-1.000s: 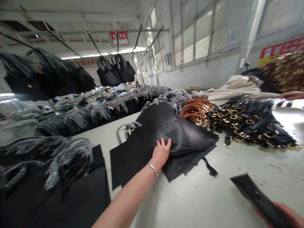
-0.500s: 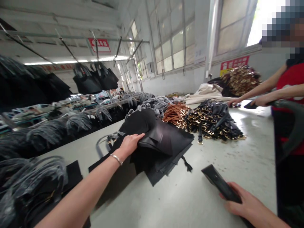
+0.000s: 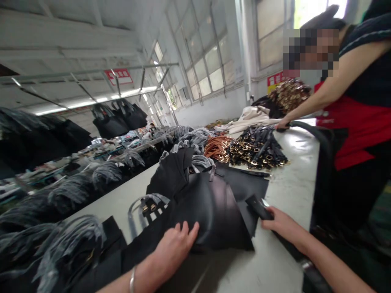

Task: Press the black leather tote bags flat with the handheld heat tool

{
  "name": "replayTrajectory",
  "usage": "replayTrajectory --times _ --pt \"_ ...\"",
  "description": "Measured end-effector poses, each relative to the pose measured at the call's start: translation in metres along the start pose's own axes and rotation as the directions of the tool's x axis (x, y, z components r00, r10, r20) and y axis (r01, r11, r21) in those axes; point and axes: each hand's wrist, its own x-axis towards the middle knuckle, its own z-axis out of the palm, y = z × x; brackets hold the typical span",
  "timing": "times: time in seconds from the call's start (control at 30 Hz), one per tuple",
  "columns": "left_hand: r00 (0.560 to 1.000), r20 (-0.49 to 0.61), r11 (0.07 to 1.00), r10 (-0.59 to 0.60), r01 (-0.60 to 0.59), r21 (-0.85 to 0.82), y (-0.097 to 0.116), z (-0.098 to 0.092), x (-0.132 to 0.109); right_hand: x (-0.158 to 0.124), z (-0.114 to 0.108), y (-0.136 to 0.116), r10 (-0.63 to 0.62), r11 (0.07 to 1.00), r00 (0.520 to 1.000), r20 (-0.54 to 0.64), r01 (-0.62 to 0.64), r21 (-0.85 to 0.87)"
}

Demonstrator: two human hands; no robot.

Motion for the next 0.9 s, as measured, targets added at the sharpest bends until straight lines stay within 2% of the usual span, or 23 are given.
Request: replayTrajectory --times 0.07,0.13,0.2,0.23,0.27,0.3,0.33,0.37,0.4,0.43,0.47,0.53,0.6,0.67,0.73,0.8,0.9 --pt "0.998 0.053 0.983 0.035 -0.025 -0.184 0.025 0.027 -0.012 -0.005 -0.003 -0.006 0.002 1.000 1.000 0.010 -0.002 0.023" --pt "0.991 0.103 0.914 0.089 -0.040 -0.403 0.047 0.040 -0.015 -0.010 -0.007 -0.009 0.009 0.999 1.000 -0.013 -0.008 0.031" --pt "0.993 0.084 0.781 0.080 -0.010 -0.624 0.073 0.044 -0.006 -0.015 -0.009 -0.011 -0.017 0.999 0.997 -0.069 0.019 0.027" --pt "0.997 0.068 0.667 0.036 0.026 -0.744 0.089 0.045 0.001 -0.018 -0.008 -0.011 -0.042 0.999 0.994 -0.100 0.044 0.021" --pt "0.997 0.071 0.501 -0.033 0.078 -0.862 0.106 0.045 0.010 -0.023 -0.006 -0.012 -0.073 0.997 0.989 -0.127 0.075 0.012" --pt "0.989 0.103 0.277 -0.109 0.130 -0.952 0.125 0.046 0.019 -0.029 -0.003 -0.014 -0.104 0.994 0.984 -0.145 0.105 -0.001" --pt "0.973 0.164 0.001 -0.160 0.166 -0.986 0.144 0.048 0.028 -0.036 0.002 -0.016 -0.133 0.991 0.979 -0.156 0.132 -0.014" --pt "0.958 0.222 -0.280 -0.180 0.166 -0.946 0.163 0.051 0.037 -0.045 0.008 -0.019 -0.158 0.987 0.975 -0.158 0.156 -0.026" --pt "0.953 0.260 -0.519 -0.155 0.145 -0.842 0.179 0.054 0.045 -0.054 0.015 -0.022 -0.180 0.984 0.971 -0.155 0.176 -0.039" --pt "0.956 0.269 -0.696 -0.119 0.113 -0.709 0.193 0.057 0.051 -0.064 0.022 -0.026 -0.200 0.980 0.968 -0.150 0.194 -0.051" --pt "0.961 0.261 -0.811 -0.086 0.084 -0.578 0.203 0.060 0.056 -0.072 0.029 -0.028 -0.224 0.974 0.965 -0.135 0.217 -0.061" --pt "0.966 0.247 -0.921 -0.070 0.033 -0.389 0.215 0.064 0.061 -0.082 0.035 -0.031 -0.290 0.956 0.955 -0.071 0.284 -0.076" --pt "0.959 0.263 -0.951 -0.109 -0.023 -0.307 0.218 0.067 0.061 -0.080 0.028 -0.030 -0.347 0.934 0.937 0.029 0.348 -0.082" --pt "0.948 0.283 -0.957 -0.143 -0.059 -0.286 0.217 0.068 0.060 -0.067 0.012 -0.024 -0.325 0.931 0.944 0.062 0.331 -0.151" --pt "0.933 0.325 -0.953 -0.153 -0.051 -0.300 0.215 0.069 0.060 -0.046 -0.006 -0.017 -0.226 0.932 0.973 -0.054 0.200 -0.301" --pt "0.903 0.395 -0.942 -0.168 -0.030 -0.333 0.215 0.071 0.062 -0.028 -0.015 -0.009 -0.140 0.910 0.972 -0.186 0.052 -0.412" --pt "0.856 0.482 -0.922 -0.186 0.017 -0.386 0.215 0.073 0.065 -0.013 -0.011 -0.002 -0.070 0.849 0.963 -0.262 -0.080 -0.522"
